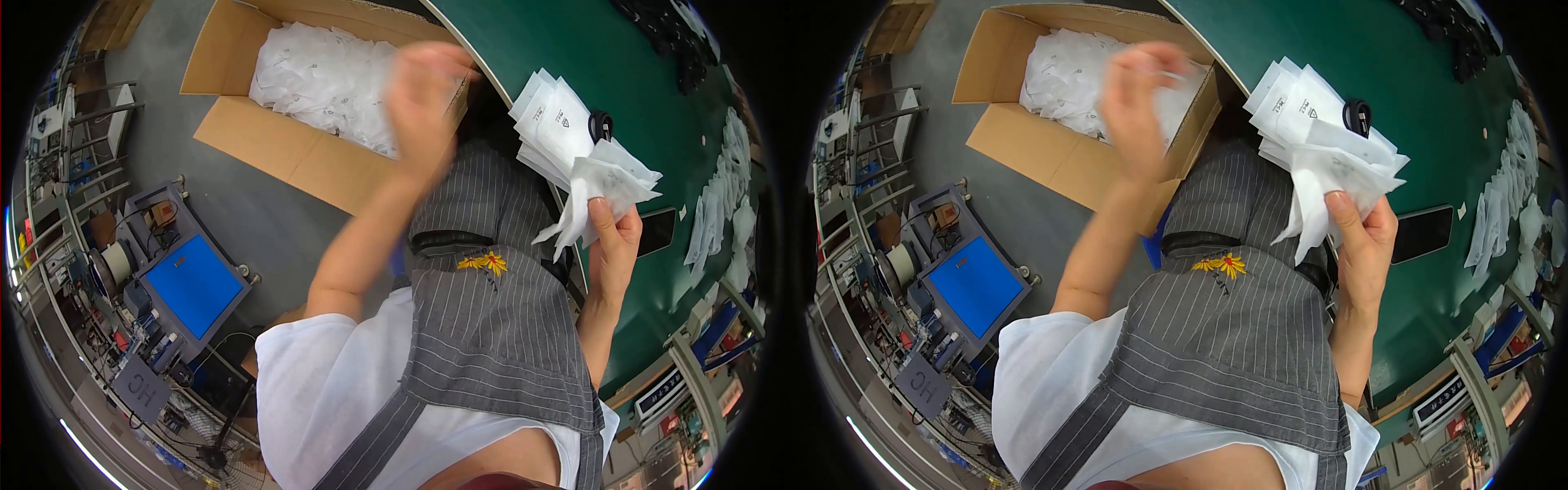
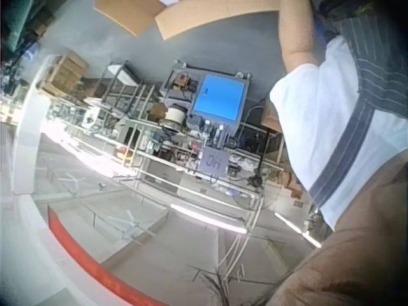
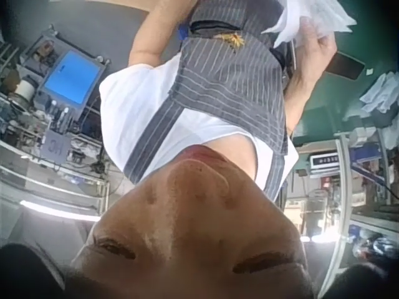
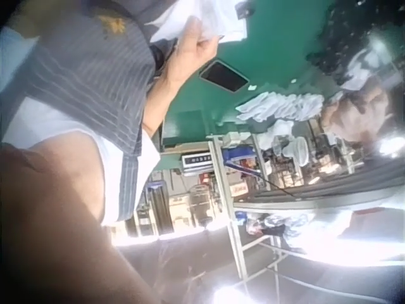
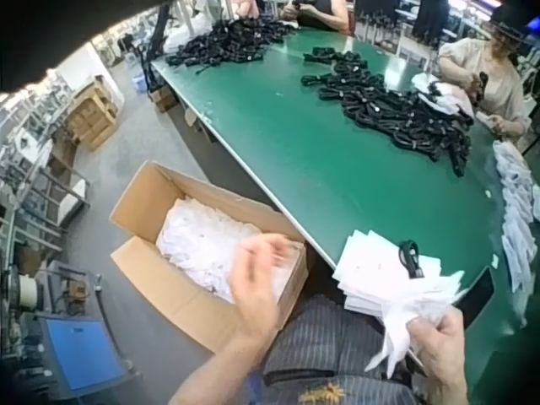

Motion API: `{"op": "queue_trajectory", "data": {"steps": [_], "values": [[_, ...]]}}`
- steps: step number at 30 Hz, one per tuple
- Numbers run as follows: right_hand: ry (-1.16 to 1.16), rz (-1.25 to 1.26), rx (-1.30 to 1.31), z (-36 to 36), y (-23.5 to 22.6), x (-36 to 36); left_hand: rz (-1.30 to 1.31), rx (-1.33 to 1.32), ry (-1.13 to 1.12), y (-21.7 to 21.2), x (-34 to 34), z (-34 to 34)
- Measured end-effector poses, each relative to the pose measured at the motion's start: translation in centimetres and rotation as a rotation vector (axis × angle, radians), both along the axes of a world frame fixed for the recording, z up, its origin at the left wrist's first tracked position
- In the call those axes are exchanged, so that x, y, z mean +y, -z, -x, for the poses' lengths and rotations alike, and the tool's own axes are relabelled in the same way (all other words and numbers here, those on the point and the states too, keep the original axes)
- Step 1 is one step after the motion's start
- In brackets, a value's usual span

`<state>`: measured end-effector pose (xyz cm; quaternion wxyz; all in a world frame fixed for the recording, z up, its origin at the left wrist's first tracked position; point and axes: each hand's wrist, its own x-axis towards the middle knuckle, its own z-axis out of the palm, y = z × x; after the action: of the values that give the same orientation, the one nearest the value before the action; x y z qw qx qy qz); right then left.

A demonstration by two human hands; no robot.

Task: Packing black power cables into small white plastic bags at a factory workstation.

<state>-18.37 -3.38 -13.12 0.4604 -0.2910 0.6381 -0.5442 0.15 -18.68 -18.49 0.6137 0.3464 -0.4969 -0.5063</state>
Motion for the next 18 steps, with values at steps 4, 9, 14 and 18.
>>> {"op": "queue_trajectory", "data": {"steps": [4,9,14,18], "values": [[0.005,-0.091,-0.098,0.4,0.4,0.1,-0.329,-1.094,-0.030,18.4,-5.6,-9.7],[-0.069,-0.100,-0.048,-0.4,0.1,-0.6,-0.204,-1.735,0.114,24.0,-3.3,-9.0],[0.001,-0.107,-0.075,0.1,0.1,-0.6,-0.177,-1.541,0.018,20.5,-3.5,-10.0],[-0.025,-0.113,-0.122,0.8,1.2,0.0,-0.238,-1.069,-0.090,13.9,-2.3,-12.3]]}}
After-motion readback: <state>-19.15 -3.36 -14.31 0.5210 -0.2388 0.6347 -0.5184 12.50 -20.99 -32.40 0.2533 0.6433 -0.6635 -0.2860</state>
